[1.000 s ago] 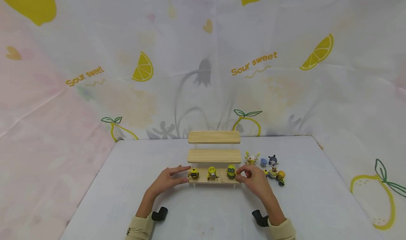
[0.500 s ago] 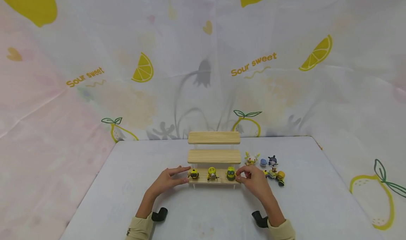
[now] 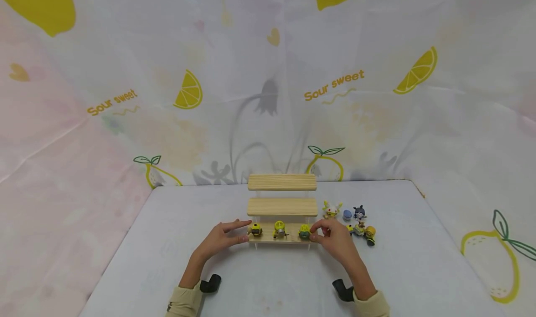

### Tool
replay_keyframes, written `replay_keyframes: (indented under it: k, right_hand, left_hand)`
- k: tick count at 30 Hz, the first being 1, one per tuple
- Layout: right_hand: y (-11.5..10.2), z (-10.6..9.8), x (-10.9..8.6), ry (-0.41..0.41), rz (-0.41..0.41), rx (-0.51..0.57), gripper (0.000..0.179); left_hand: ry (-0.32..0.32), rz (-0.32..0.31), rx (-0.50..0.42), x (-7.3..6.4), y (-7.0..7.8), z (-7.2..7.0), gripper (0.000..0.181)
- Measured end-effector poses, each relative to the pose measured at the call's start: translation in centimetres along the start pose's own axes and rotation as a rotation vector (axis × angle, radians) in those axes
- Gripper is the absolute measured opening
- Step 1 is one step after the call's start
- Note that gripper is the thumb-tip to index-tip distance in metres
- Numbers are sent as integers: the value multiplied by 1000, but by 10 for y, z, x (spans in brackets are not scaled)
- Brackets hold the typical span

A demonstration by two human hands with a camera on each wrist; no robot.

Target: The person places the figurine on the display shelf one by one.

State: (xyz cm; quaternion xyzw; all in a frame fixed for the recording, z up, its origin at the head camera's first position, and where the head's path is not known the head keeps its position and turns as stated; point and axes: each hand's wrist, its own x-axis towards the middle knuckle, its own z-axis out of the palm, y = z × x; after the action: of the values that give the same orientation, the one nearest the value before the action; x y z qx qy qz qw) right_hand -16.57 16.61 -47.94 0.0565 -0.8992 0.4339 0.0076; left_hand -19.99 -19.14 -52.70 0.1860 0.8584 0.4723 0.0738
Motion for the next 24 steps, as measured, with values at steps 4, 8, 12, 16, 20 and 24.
replay_keyframes:
  k: [4, 8, 12, 16, 20, 24]
  right_hand:
    - [2, 0, -1, -1, -18, 7, 16]
    - [3, 0, -1, -1, -31, 7, 17]
    - [3, 0, -1, -1, -34, 8, 19]
    - [4, -2, -1, 5, -30, 2, 20]
    - [5, -7, -2, 17, -42, 2, 23]
    - [6, -14, -3, 28, -46, -9, 25]
  left_hand:
    - [-3, -3, -8, 0, 1, 0, 51]
    - [-6, -4, -18, 0, 1, 0, 52]
    - [-6, 1, -17, 0, 1, 0, 52]
    - [-3, -1, -15, 0, 1, 0, 51]
    - [-4, 0, -9, 1, 2, 0, 51]
    - [-2, 4, -7, 0, 1, 0, 51]
